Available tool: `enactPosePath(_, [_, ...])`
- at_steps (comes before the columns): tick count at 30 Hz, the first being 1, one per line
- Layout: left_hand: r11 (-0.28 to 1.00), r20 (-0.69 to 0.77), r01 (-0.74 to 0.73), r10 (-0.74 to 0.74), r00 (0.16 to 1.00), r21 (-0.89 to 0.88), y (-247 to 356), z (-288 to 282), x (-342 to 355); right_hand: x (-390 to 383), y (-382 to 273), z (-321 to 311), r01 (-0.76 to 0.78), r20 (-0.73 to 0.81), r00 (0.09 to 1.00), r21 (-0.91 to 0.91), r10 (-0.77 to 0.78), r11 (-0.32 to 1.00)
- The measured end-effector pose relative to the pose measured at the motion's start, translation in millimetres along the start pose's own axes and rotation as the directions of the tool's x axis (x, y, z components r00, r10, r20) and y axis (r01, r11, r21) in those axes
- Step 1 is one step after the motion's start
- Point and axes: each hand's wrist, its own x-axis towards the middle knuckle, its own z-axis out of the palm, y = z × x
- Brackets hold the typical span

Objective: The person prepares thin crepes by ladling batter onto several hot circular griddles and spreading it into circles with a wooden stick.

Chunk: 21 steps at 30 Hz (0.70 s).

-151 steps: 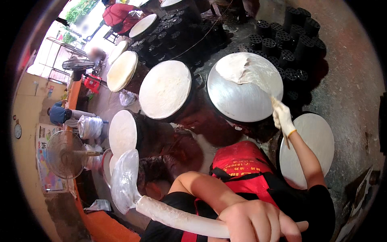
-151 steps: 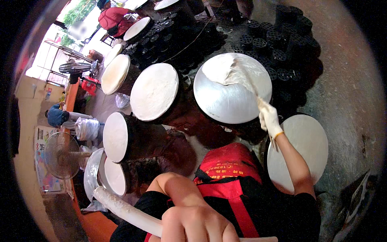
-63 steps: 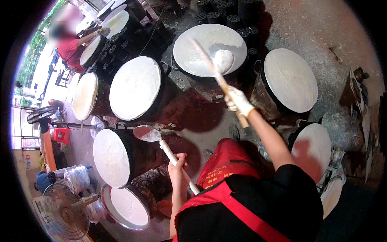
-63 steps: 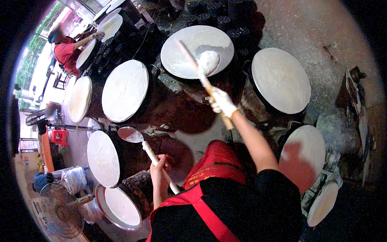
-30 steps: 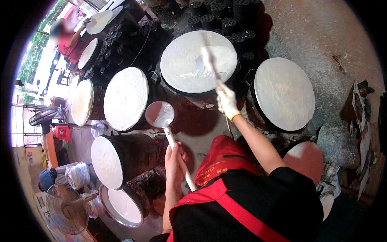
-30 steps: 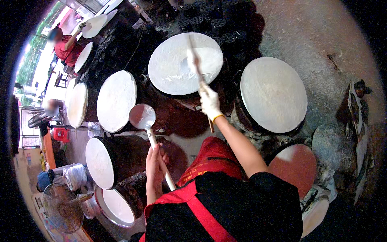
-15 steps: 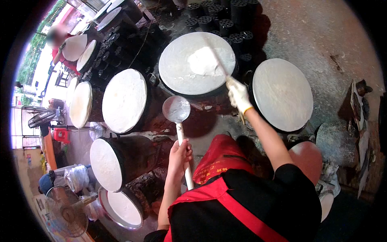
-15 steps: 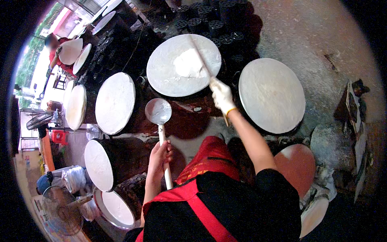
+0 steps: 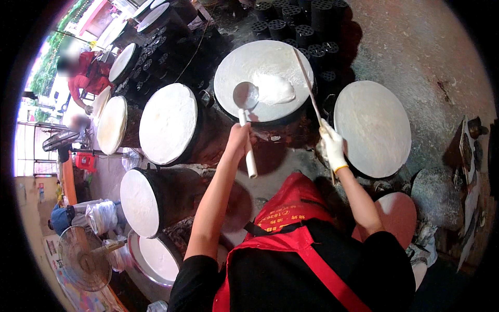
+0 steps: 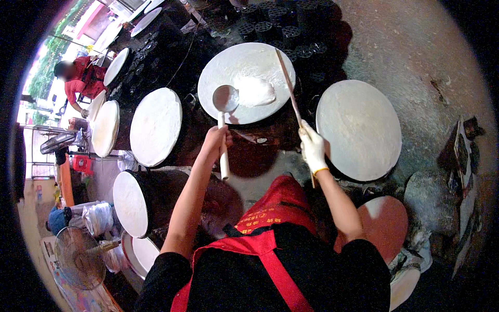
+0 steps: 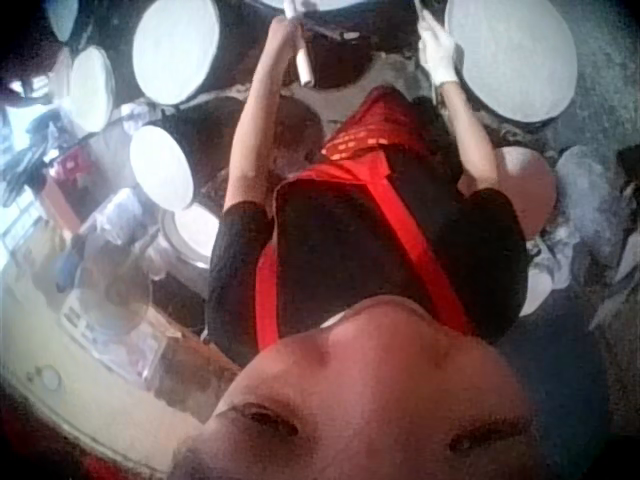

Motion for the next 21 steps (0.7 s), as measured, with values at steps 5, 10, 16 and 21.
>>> enactPosePath(5, [0.978,-0.031,0.102,-0.109,0.994,-0.184,7,66,7,-11,24,40,-0.193,0.267,0.952,0.138,0.151,0.972])
enactPosePath(10, [0.53,0.476,0.53,-0.25,0.843,-0.662,56,24,4,-22,-14,49,-0.313,0.427,0.873,0.123,0.235,0.942])
enactPosePath(16, [0.545,0.63,0.651,-0.263,0.731,-0.528,59,-25,-72,8,-40,25,-0.073,0.096,0.991,-0.15,0.088,0.986])
enactPosePath(21, [0.41,0.618,0.748,-0.422,0.663,-0.522,42,-44,-66,-33,45,31,0.471,0.364,0.872,-0.449,-0.326,0.76])
